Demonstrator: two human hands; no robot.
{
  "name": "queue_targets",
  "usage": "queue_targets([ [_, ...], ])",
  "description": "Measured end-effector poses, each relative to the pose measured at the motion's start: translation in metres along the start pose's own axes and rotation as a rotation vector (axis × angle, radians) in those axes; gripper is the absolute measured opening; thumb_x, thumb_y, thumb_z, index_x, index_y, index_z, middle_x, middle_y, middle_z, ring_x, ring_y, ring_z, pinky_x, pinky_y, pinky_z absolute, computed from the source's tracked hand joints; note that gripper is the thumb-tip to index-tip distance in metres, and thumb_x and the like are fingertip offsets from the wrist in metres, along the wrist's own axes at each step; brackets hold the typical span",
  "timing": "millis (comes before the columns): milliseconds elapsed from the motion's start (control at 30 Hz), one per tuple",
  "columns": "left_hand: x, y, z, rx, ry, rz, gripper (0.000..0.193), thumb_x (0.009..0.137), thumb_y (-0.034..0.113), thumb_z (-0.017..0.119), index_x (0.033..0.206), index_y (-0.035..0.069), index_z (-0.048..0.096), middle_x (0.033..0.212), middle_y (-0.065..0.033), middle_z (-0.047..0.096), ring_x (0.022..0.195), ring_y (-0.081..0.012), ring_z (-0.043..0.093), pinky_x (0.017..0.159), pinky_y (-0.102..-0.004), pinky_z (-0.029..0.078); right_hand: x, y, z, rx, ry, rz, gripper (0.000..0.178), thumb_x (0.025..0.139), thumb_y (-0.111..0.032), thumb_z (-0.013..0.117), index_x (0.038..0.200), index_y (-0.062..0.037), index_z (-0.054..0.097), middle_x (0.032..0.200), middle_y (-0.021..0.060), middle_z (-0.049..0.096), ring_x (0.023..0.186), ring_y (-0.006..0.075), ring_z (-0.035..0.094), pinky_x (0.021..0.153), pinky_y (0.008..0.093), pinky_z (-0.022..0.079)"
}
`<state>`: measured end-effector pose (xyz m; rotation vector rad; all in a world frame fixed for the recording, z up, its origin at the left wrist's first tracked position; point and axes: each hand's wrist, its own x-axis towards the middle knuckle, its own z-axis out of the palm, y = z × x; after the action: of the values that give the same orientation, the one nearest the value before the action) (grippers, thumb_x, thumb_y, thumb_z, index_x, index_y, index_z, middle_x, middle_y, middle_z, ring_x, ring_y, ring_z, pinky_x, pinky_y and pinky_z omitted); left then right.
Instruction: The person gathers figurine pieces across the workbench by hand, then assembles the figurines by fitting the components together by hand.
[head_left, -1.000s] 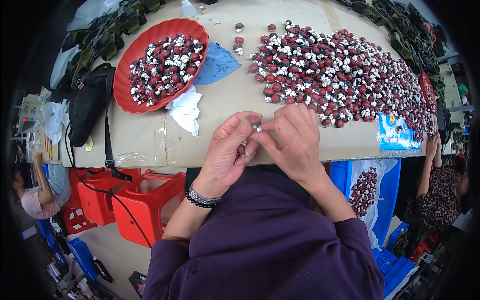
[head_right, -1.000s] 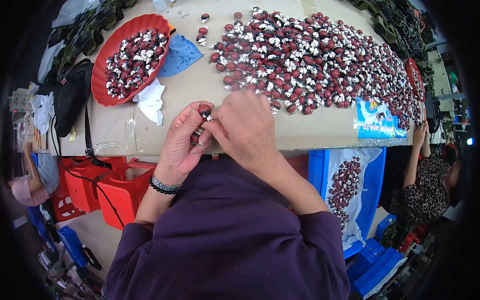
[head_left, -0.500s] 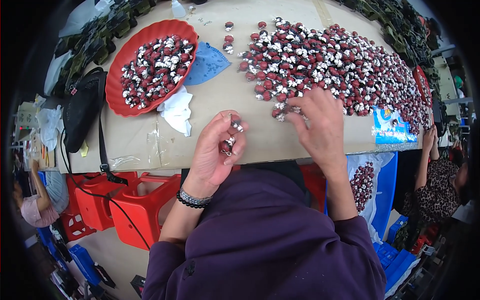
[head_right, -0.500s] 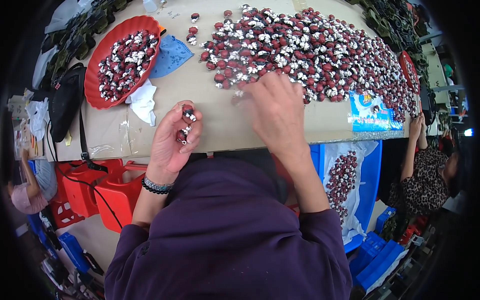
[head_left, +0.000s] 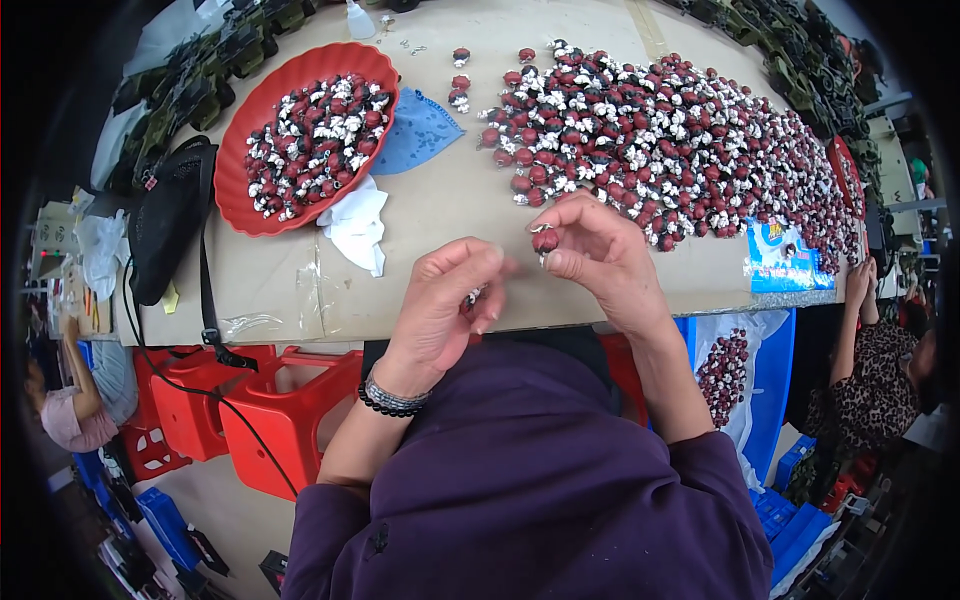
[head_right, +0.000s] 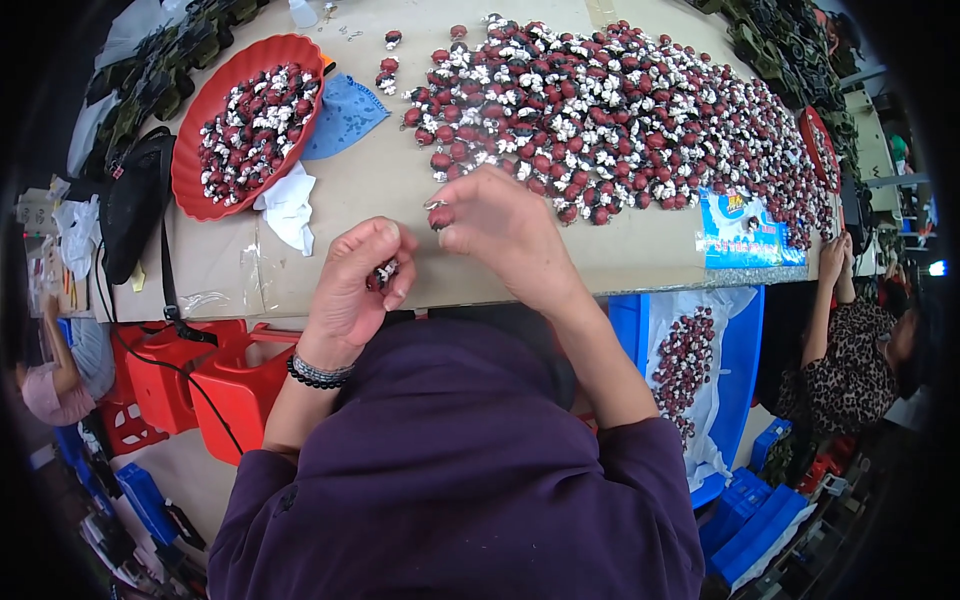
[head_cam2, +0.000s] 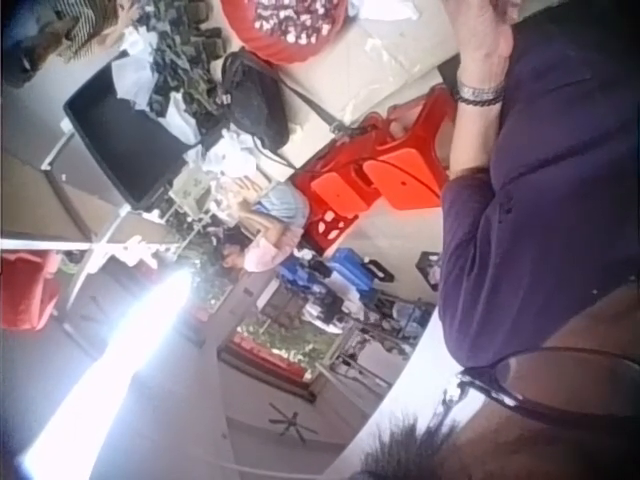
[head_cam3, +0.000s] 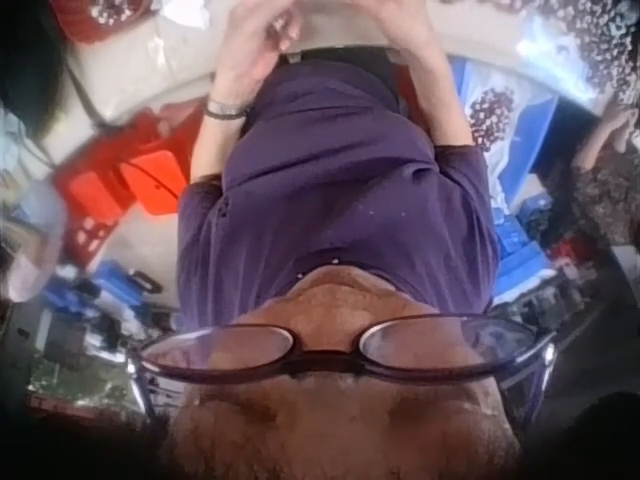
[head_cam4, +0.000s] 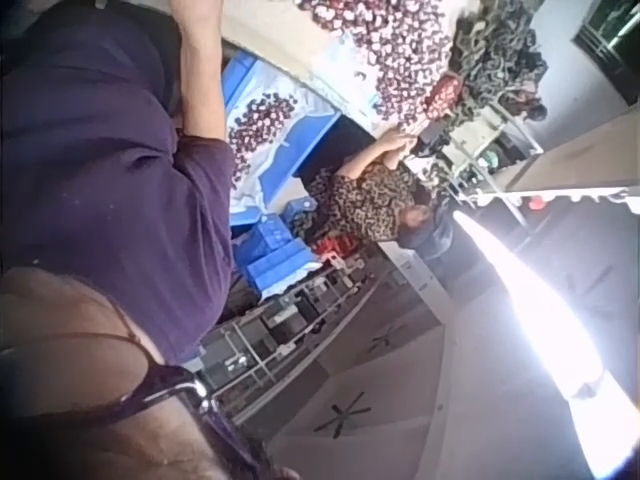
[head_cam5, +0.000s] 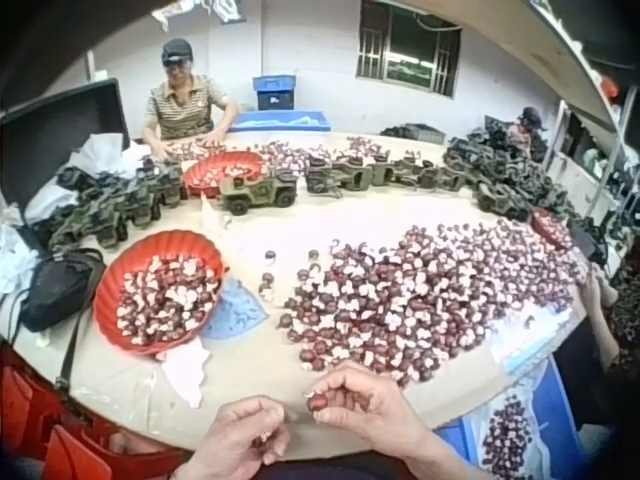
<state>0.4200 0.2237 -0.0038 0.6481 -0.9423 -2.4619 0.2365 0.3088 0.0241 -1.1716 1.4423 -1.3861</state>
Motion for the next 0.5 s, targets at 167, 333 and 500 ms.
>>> queue_targets([
  [167, 0.001, 0.002, 0.016, 0.018, 0.044, 0.015, 0.024, 0.093, 0.023, 0.065, 0.104, 0.001, 0.064, 0.072, 0.0001, 0.058, 0.059, -0.0048, 0.054, 0.041, -0.0162, 0.034, 0.0, 0.004, 0.007, 0.357, -0.034, 0.119, 0.022, 0.081, -0.004, 0.073, 0.102, -0.0006, 0.065, 0.098, -0.0004, 0.052, 0.091, 0.0089, 0.054, 0.082, 0.024, 0.044],
  [333, 0.003, -0.003, 0.009, -0.069, -0.001, 0.005, 0.022, 0.093, 0.019, 0.065, 0.105, 0.001, 0.063, 0.076, -0.0006, 0.059, 0.058, -0.0055, 0.054, 0.042, -0.0159, 0.035, 0.0, 0.008, 0.011, 0.31, -0.07, 0.054, 0.025, 0.081, -0.005, 0.074, 0.104, 0.0, 0.065, 0.097, -0.0005, 0.051, 0.09, 0.0082, 0.053, 0.08, 0.0231, 0.044],
  [500, 0.002, -0.002, 0.01, -0.107, -0.048, 0.006, 0.021, 0.093, 0.018, 0.065, 0.105, 0.001, 0.062, 0.078, -0.001, 0.06, 0.058, -0.0056, 0.054, 0.042, -0.0158, 0.035, 0.0, 0.004, 0.012, -0.07, -0.045, -0.071, 0.028, 0.078, -0.007, 0.076, 0.104, -0.0027, 0.067, 0.093, -0.001, 0.051, 0.081, 0.0068, 0.05, 0.07, 0.0218, 0.042],
])
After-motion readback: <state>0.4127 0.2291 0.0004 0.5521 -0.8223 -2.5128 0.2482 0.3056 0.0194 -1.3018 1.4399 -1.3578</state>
